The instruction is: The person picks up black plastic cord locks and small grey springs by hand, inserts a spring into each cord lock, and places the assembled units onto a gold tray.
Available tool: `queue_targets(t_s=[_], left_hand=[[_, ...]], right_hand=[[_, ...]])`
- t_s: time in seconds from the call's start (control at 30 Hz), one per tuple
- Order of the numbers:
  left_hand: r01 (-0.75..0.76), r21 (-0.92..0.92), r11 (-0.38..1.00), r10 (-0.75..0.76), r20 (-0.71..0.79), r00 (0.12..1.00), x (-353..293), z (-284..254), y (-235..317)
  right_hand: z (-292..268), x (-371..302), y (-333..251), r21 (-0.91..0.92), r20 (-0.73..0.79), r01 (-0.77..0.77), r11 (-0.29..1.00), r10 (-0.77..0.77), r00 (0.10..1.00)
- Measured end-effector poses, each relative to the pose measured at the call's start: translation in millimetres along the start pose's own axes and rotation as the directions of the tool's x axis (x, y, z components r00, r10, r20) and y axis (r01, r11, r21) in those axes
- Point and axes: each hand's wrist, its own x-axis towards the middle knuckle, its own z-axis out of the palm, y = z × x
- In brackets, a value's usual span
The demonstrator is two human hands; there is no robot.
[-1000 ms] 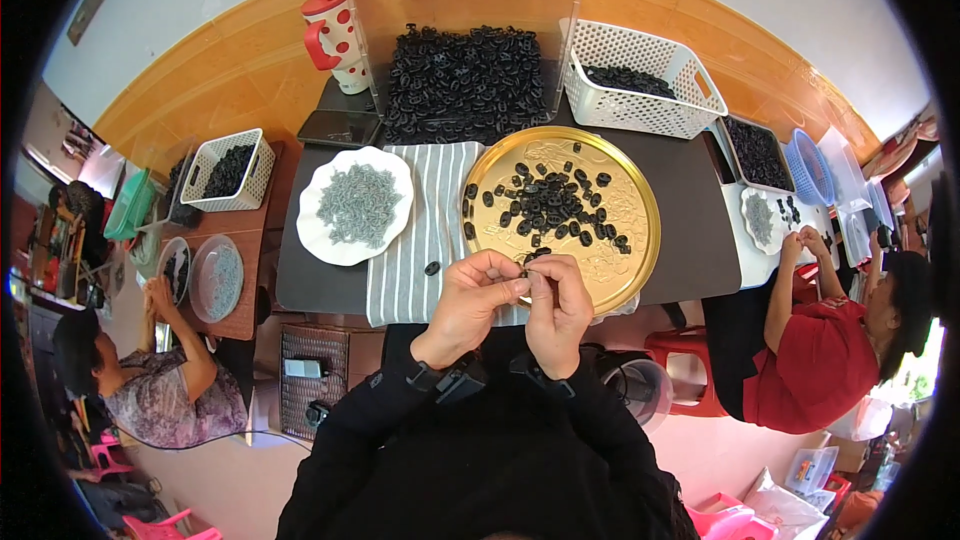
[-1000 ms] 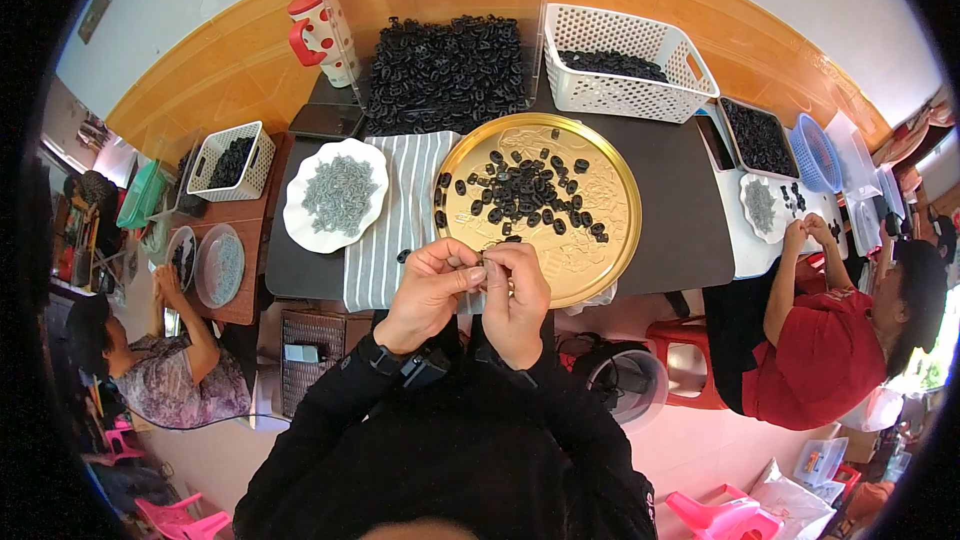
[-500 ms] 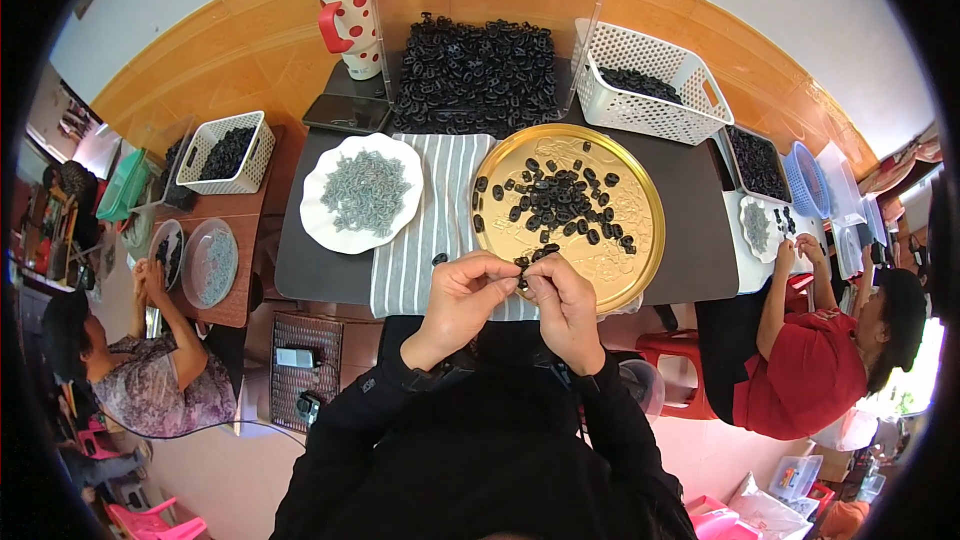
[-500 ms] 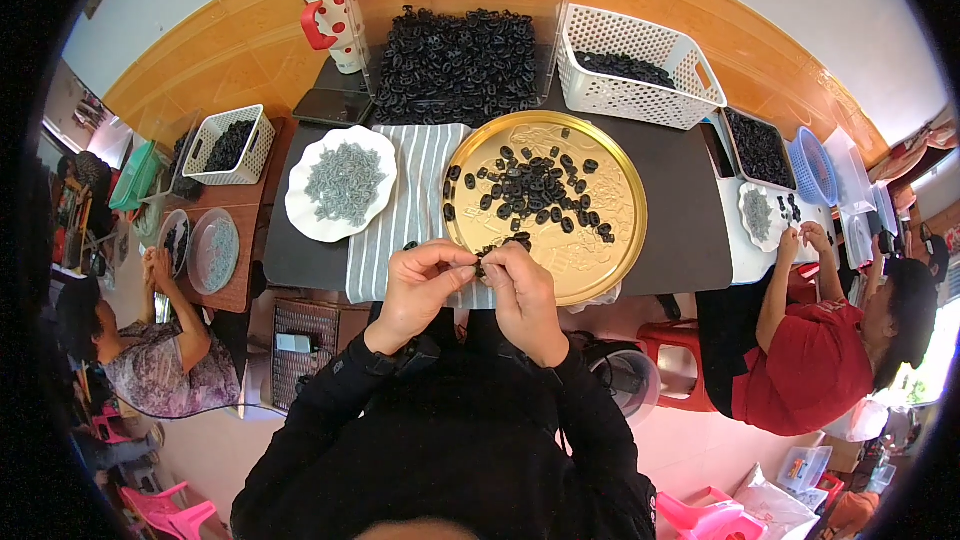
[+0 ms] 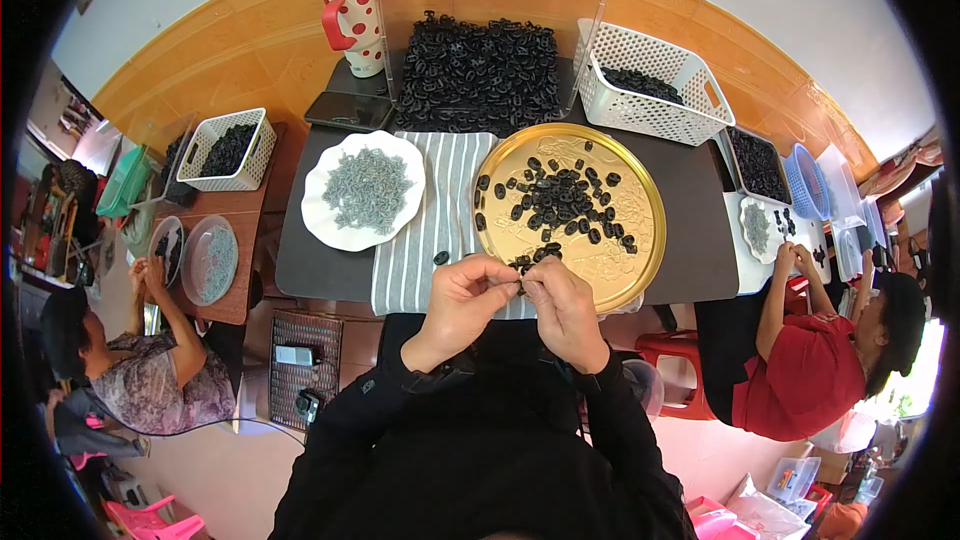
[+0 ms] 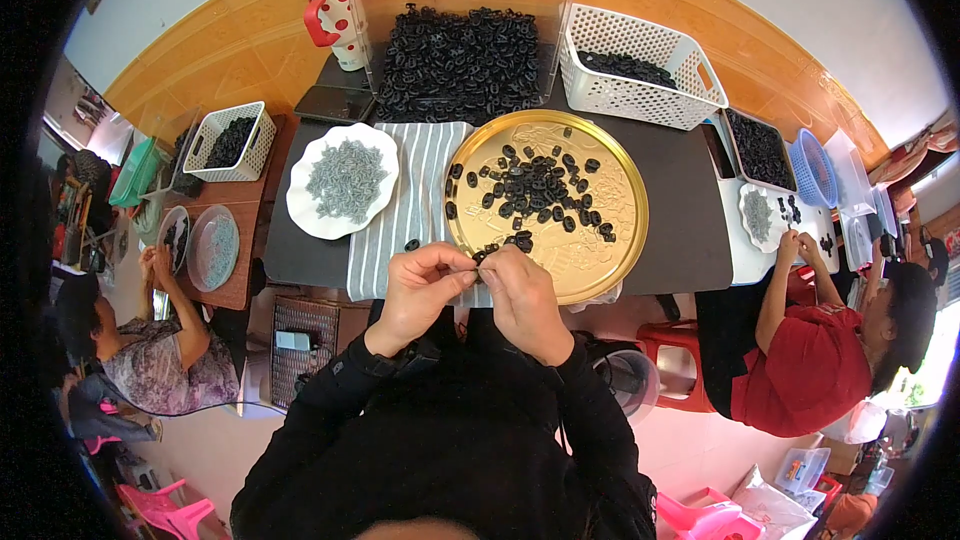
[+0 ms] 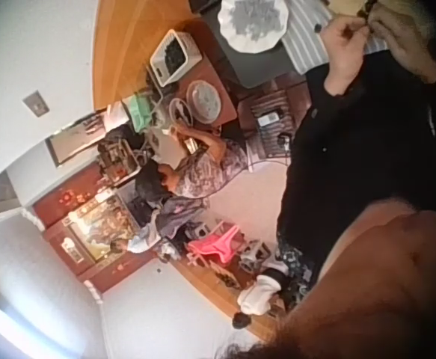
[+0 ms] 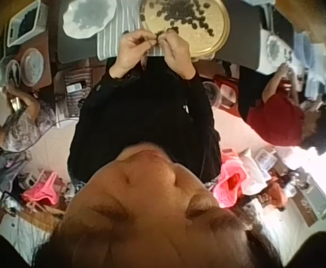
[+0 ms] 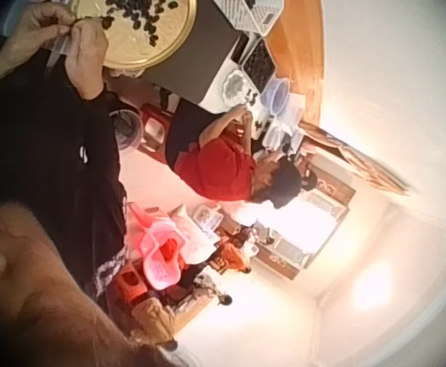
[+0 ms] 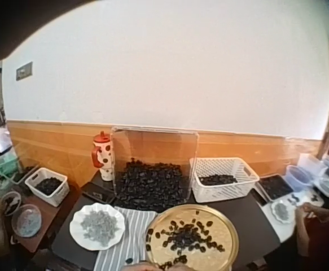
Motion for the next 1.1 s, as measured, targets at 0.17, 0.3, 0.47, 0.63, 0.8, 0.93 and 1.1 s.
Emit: queue_targets(t_s=[0.17,0.3,0.47,0.63,0.8,0.93,1.1], left_hand=[[-0.044,-0.009,0.999,0.044,-0.031,0.999,-2,4,-2],[0.014,-0.040,0.999,-0.015,-0.020,1.000,-3,2,-2],[-0.065,-0.005,0.998,0.064,-0.140,0.988,-6,-19,-4],[-0.039,-0.018,0.999,0.035,-0.184,0.982,-10,-44,2],[-0.041,-0.042,0.998,0.034,-0.161,0.986,-17,-46,-4],[-0.043,-0.026,0.999,0.039,-0.160,0.986,-21,-45,-6],[-0.009,-0.006,1.000,0.008,-0.122,0.992,-23,-44,-7]], right_hand=[[-1,-3,3,-0.047,0.068,0.000,0.999,0.003,0.998],[-4,-4,7,0.117,0.110,-0.176,0.977,0.163,0.980],[-25,0,10,0.235,-0.150,-0.297,0.925,0.336,0.930],[-35,-3,26,-0.189,-0.145,-0.180,0.965,0.153,0.977],[-4,6,18,-0.532,0.069,-0.026,0.847,0.074,0.995],[-1,7,19,-0.613,0.098,-0.015,0.790,0.095,0.991],[-6,5,19,-0.569,0.115,-0.017,0.822,0.100,0.988]])
